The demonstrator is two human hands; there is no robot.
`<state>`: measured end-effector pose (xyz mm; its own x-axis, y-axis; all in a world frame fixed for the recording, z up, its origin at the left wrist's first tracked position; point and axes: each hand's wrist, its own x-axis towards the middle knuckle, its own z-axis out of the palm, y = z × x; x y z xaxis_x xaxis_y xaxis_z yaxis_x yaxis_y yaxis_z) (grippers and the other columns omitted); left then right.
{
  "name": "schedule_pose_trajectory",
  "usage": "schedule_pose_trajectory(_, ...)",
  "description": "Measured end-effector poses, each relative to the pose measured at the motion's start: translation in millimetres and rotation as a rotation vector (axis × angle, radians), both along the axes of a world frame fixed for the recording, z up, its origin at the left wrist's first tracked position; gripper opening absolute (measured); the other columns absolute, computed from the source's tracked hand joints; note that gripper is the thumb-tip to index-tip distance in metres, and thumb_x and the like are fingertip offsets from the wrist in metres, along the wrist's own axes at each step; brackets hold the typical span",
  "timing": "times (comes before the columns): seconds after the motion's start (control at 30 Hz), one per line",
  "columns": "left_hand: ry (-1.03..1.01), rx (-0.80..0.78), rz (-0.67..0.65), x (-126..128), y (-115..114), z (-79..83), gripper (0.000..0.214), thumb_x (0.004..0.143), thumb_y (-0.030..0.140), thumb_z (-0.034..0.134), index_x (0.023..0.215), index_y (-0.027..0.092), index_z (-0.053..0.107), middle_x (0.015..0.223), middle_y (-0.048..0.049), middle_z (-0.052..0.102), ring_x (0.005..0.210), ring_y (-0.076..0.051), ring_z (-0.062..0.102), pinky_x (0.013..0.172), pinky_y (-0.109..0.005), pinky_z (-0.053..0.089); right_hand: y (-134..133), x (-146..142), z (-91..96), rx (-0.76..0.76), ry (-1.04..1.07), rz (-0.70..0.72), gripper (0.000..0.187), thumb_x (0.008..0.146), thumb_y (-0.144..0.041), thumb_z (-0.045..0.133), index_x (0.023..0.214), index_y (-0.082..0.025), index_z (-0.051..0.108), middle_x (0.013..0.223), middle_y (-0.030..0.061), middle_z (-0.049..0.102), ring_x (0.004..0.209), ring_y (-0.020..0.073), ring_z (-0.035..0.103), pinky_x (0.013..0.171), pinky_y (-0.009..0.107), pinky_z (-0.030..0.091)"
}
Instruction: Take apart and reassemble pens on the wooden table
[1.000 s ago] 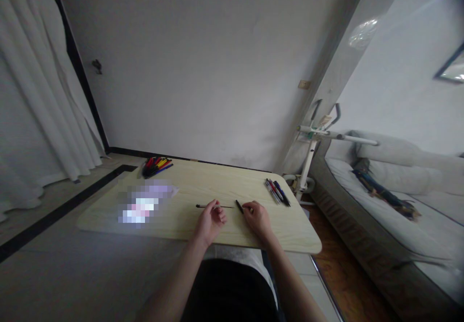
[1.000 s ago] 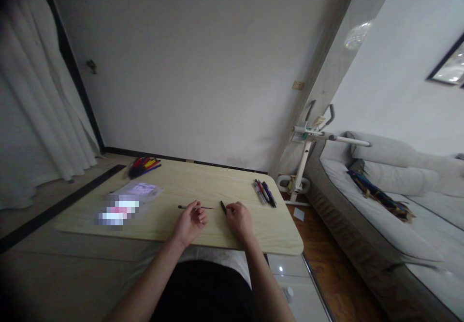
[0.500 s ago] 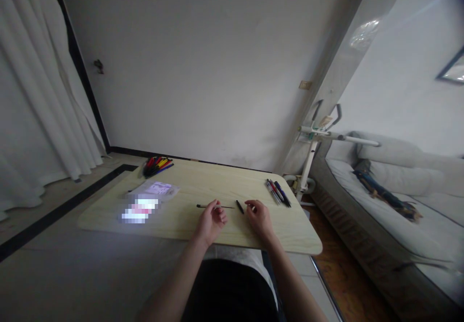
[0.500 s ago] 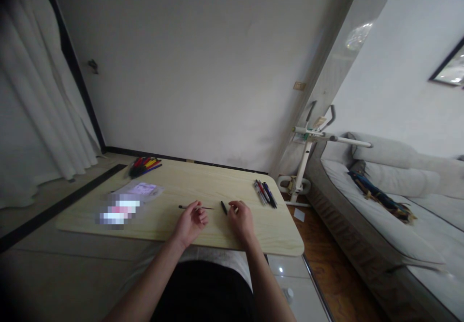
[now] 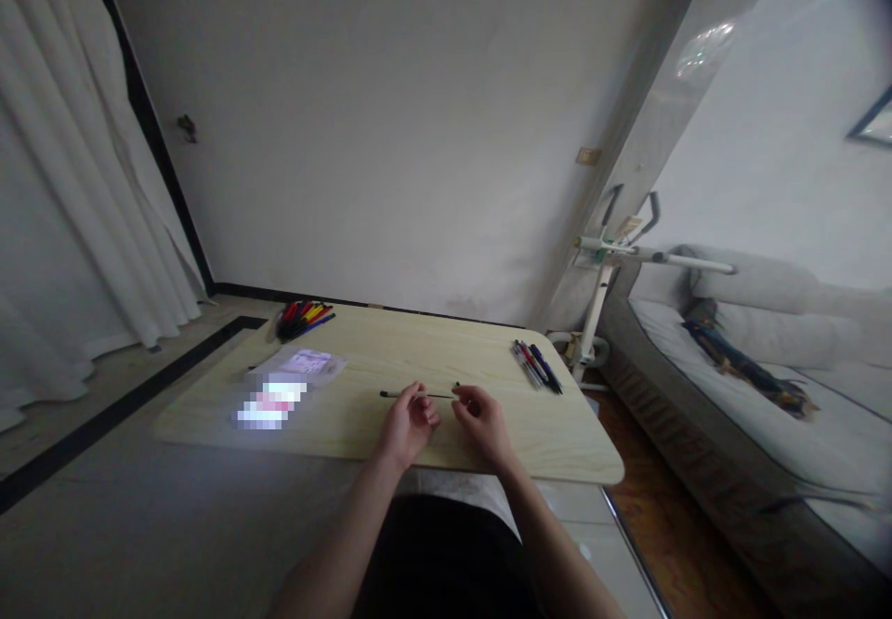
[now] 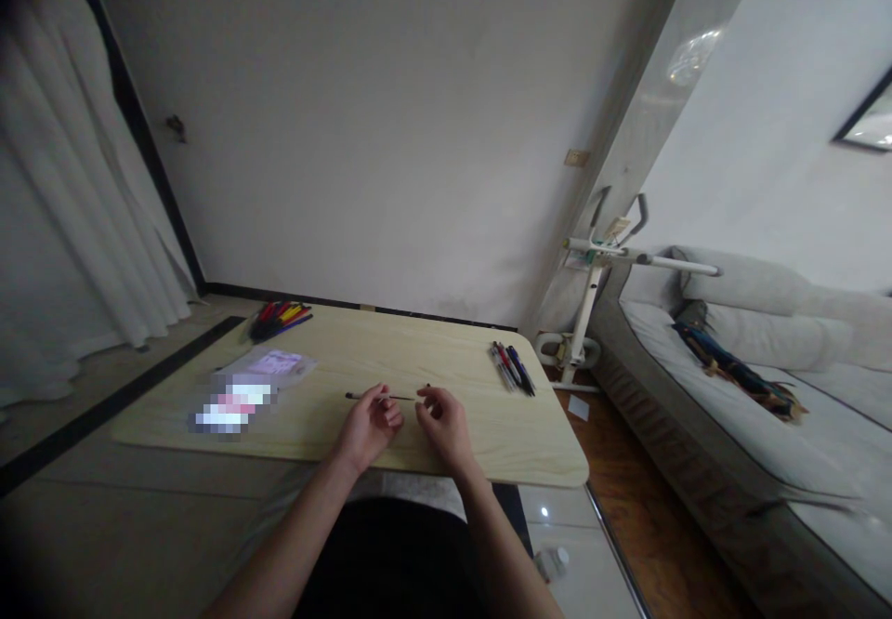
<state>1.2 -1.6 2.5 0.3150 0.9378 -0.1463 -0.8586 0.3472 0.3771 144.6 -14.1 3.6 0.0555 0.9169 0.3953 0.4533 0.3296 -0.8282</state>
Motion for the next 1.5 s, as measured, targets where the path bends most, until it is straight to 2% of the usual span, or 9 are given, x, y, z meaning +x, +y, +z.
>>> schedule_pose_trajectory(0.17,0.034,-0.001,0.006,0.7,-1.8,3.5,0.009,0.074,0.024,0.054,0.072,0.016,0.05,0.049,0.0041,0.044,0.042,-0.007,0.041,0.043,-0.021,0.032,-4.5,-9.7,2.2,-0.041,0.124,0.051,0.023,0.069,-0.027,0.055,0.089,-0.017,0.06,0.068,0.0001,0.056,0.049,0.0084,0.044,0.047,0.021,0.036)
schedule_pose_trajectory(0.4,0.033,-0.012,0.001,0.7,-1.6,2.8,0.009,0.074,0.023,0.055,0.072,0.015,0.05,0.05,0.0041,0.046,0.044,-0.007,0.044,0.046,-0.021,0.036,-1.4,-16.7,-4.6,-0.079,0.271,0.092,0.02,0.067,-0.027,0.058,0.084,-0.017,0.059,0.065,-0.0016,0.054,0.049,0.0081,0.044,0.045,0.02,0.035)
schedule_pose_trajectory(0.9,0.044,0.083,-0.04,2.5,0.5,-4.4,0.01,0.076,0.023,0.053,0.07,0.015,0.051,0.051,0.0029,0.049,0.045,-0.007,0.046,0.051,-0.022,0.041,-2.2,-22.8,-6.9,-0.082,0.389,0.134,0.021,0.066,-0.026,0.061,0.085,-0.018,0.056,0.069,-0.001,0.055,0.054,0.0098,0.049,0.049,0.021,0.039)
schedule_pose_trajectory(1.27,0.104,0.104,-0.046,3.5,-2.3,1.2,0.011,0.073,0.023,0.055,0.068,0.015,0.05,0.052,0.0039,0.048,0.045,-0.007,0.046,0.052,-0.021,0.041,-2.5,-22.9,-10.2,-0.048,0.393,0.145,0.018,0.067,-0.024,0.059,0.084,-0.018,0.055,0.075,0.0005,0.057,0.062,0.0118,0.053,0.057,0.023,0.043)
schedule_pose_trajectory(1.5,0.14,0.114,-0.043,4.9,-4.3,5.7,0.012,0.073,0.024,0.056,0.066,0.015,0.049,0.051,0.004,0.047,0.045,-0.007,0.045,0.051,-0.02,0.039,-5.8,-23.7,-5.4,-0.063,0.39,0.151,0.019,0.067,-0.027,0.06,0.083,-0.018,0.054,0.073,0.0008,0.058,0.062,0.0126,0.055,0.056,0.024,0.044)
